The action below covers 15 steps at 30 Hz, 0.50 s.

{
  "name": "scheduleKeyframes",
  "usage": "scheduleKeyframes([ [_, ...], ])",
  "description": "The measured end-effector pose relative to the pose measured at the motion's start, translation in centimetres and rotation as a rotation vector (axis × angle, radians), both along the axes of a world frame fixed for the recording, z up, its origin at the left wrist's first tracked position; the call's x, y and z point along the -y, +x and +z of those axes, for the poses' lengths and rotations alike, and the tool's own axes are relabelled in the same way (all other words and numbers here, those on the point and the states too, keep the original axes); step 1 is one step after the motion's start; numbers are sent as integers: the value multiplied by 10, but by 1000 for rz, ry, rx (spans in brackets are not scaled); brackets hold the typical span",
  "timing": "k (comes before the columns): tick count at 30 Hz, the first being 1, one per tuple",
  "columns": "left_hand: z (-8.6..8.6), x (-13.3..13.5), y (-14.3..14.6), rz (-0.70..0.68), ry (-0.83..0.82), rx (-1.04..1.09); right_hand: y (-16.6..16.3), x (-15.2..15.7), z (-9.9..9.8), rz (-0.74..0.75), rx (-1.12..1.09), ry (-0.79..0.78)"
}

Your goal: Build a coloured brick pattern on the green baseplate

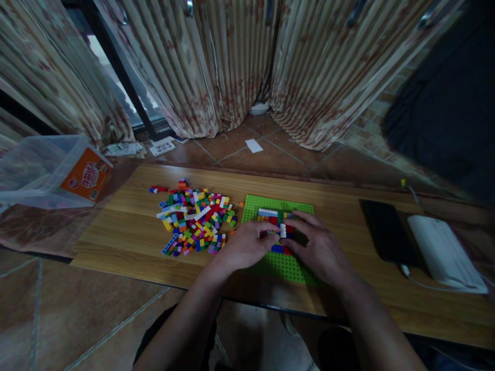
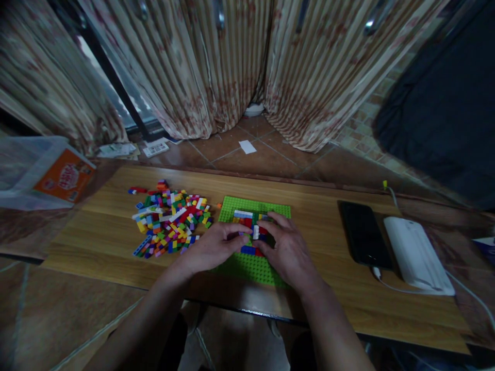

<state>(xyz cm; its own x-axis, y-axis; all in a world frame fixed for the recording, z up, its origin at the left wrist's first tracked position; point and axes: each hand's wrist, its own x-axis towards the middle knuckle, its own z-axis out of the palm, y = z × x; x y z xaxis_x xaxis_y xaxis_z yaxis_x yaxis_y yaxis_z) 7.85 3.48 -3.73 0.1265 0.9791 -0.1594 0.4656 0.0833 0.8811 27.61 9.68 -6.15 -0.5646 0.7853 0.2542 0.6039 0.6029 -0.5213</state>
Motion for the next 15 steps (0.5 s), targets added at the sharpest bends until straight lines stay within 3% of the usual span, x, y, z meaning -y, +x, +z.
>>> scheduleKeyframes([
  [15,-2,3,3,8,38,-46,-4,-1,1,35,-84,-20],
])
